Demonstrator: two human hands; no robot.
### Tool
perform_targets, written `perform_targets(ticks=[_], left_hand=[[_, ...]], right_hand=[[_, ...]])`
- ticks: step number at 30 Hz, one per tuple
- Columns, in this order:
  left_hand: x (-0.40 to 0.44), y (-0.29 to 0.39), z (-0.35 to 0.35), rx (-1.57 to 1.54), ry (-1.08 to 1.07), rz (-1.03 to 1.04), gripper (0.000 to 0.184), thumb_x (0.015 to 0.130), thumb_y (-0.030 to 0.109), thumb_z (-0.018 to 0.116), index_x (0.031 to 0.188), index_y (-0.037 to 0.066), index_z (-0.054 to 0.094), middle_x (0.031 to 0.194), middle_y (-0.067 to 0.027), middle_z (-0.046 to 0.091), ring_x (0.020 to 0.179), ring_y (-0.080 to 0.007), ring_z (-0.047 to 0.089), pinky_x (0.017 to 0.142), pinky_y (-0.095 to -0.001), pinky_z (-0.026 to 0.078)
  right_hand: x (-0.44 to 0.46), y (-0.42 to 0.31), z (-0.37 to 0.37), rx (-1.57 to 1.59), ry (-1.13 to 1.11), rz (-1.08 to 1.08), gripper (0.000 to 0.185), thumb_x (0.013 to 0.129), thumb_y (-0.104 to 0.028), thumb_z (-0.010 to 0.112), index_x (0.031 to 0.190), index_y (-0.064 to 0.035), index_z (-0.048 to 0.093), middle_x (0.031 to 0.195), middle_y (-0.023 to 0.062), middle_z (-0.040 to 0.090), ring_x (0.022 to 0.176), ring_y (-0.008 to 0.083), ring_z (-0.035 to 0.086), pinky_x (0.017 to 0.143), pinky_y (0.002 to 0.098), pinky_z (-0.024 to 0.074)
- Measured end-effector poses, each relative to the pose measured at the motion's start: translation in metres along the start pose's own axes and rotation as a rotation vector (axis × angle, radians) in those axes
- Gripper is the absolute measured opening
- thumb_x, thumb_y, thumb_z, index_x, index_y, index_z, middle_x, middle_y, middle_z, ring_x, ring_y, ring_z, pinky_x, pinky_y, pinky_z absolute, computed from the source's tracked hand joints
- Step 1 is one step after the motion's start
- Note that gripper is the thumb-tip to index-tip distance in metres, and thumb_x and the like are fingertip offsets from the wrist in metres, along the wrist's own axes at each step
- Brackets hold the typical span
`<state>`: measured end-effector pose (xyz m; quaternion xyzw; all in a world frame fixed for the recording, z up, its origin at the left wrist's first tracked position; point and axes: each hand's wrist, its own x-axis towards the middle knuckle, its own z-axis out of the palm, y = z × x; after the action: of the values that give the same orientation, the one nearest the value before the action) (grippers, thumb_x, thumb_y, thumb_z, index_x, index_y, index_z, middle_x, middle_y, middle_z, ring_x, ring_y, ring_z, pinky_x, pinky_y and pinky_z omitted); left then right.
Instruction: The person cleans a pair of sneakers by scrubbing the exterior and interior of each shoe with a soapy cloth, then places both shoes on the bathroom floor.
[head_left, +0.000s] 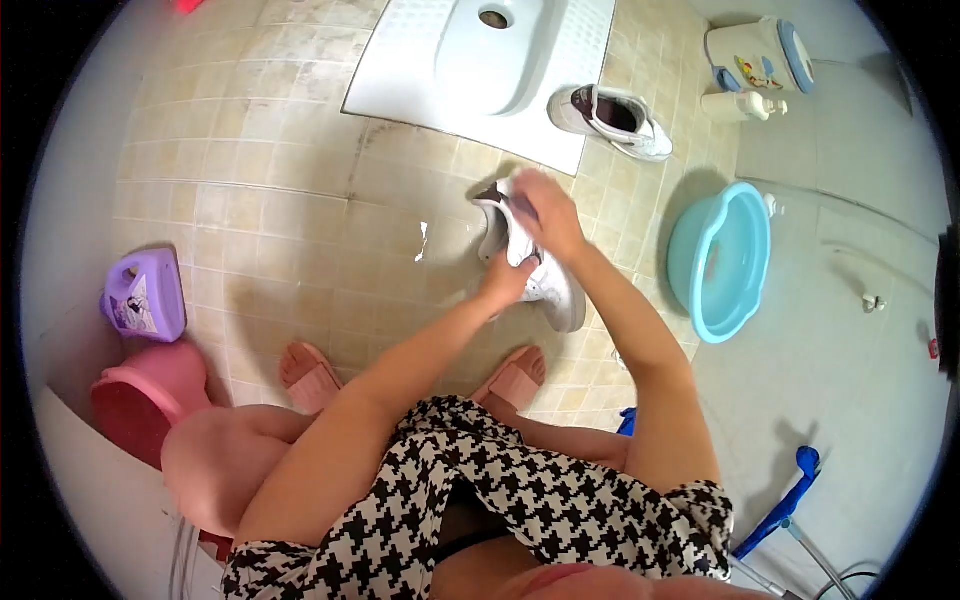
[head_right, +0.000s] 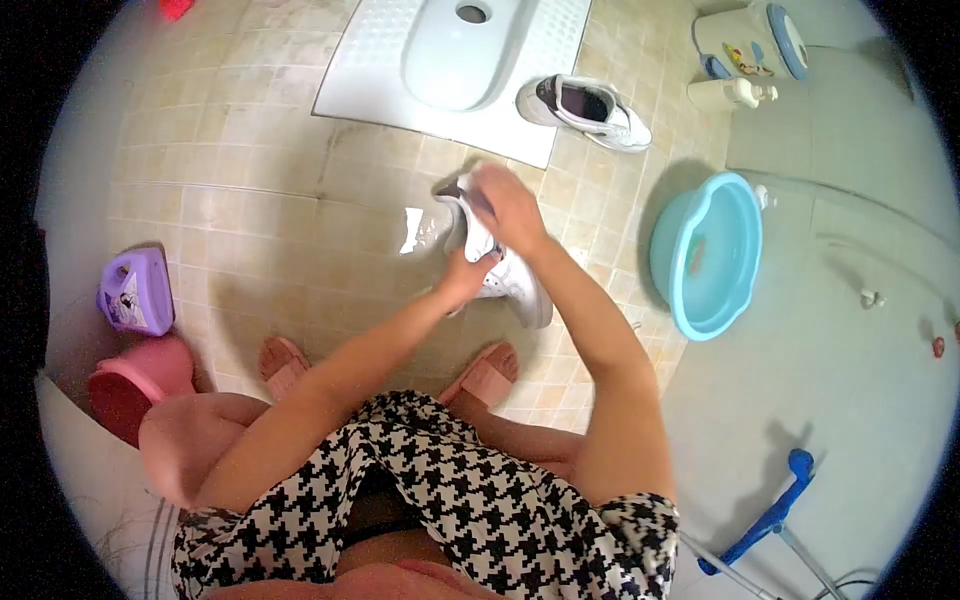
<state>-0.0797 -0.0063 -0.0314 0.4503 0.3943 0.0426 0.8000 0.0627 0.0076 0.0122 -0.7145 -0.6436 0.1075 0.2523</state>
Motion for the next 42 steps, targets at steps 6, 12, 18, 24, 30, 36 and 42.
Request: perform_targets(ticks=[6, 12, 18, 24, 30, 36, 42], left_hand=[[-0.020, 0.034, -0.007, -0.005, 0.007, -0.035, 0.035, 0.084, 0.013, 0.058, 0.118, 0.004, 0.054, 0.105, -0.0062, 0.061, 0.096, -0.0160, 0.056, 0.081, -0.0310, 0.045], [-0.002, 0.004, -0.008, -0.005, -0.059, 0.105, 0.038, 0.084, 0.006, 0.056, 0.121, 0.002, 0.049, 0.110, -0.0061, 0.057, 0.100, -0.0155, 0.053, 0.083, -0.0305, 0.045], [-0.001, 0.007, -0.018, -0.095, -0.225, -0.033, 0.040, 0.084, 0.008, 0.058, 0.122, 0.000, 0.046, 0.116, -0.0062, 0.054, 0.103, -0.0147, 0.052, 0.086, -0.0310, 0.045], [0.010, -0.005, -0.013, -0.066, -0.165, 0.115, 0.043, 0.080, 0.009, 0.059, 0.121, 0.006, 0.049, 0.113, -0.0084, 0.057, 0.103, -0.0180, 0.054, 0.087, -0.0312, 0.044], [0.000, 0.025, -0.016, 0.069, -0.245, 0.073, 0.044, 0.079, -0.001, 0.060, 0.121, 0.000, 0.048, 0.106, -0.0058, 0.057, 0.093, -0.0135, 0.052, 0.081, -0.0304, 0.046], [-0.004, 0.042, -0.038, 0.137, -0.280, 0.320, 0.043, 0.079, 0.008, 0.061, 0.120, 0.001, 0.050, 0.109, -0.0096, 0.058, 0.098, -0.0167, 0.054, 0.085, -0.0320, 0.044], [-0.013, 0.104, -0.054, 0.512, -0.282, 0.311, 0.040, 0.074, 0.014, 0.062, 0.110, 0.000, 0.054, 0.100, -0.0141, 0.063, 0.091, -0.0243, 0.059, 0.083, -0.0375, 0.045]], right_hand=[[-0.032, -0.024, -0.010, 0.068, -0.040, 0.064, 0.028, 0.074, -0.018, 0.067, 0.097, -0.0058, 0.056, 0.108, 0.0146, 0.058, 0.107, 0.0341, 0.053, 0.090, 0.0410, 0.0426], [-0.036, -0.022, -0.008, 0.090, -0.131, 0.004, 0.029, 0.077, -0.012, 0.064, 0.103, -0.0054, 0.053, 0.123, 0.0167, 0.050, 0.119, 0.0360, 0.044, 0.099, 0.0438, 0.0356], [-0.004, -0.020, -0.003, 0.169, -0.130, 0.091, 0.029, 0.075, -0.012, 0.065, 0.102, -0.0054, 0.054, 0.119, 0.0154, 0.053, 0.114, 0.0345, 0.048, 0.101, 0.0440, 0.0356], [-0.052, -0.055, -0.014, 0.193, -0.046, 0.111, 0.029, 0.073, -0.008, 0.067, 0.100, -0.0059, 0.055, 0.111, 0.0143, 0.057, 0.109, 0.0335, 0.053, 0.102, 0.0460, 0.0344], [0.006, -0.007, 0.004, 0.126, 0.198, 0.327, 0.024, 0.075, -0.008, 0.066, 0.098, -0.0063, 0.056, 0.098, 0.0136, 0.060, 0.093, 0.0332, 0.056, 0.093, 0.0448, 0.0403], [-0.057, -0.072, -0.019, 0.299, 0.059, 0.189, 0.024, 0.076, -0.005, 0.065, 0.098, -0.0048, 0.055, 0.120, 0.0169, 0.051, 0.121, 0.0360, 0.043, 0.098, 0.0396, 0.0366], [0.023, -0.039, -0.015, 0.272, 0.441, 0.416, 0.023, 0.080, -0.008, 0.063, 0.101, -0.0027, 0.056, 0.108, 0.0150, 0.059, 0.101, 0.0292, 0.057, 0.086, 0.0359, 0.0443]])
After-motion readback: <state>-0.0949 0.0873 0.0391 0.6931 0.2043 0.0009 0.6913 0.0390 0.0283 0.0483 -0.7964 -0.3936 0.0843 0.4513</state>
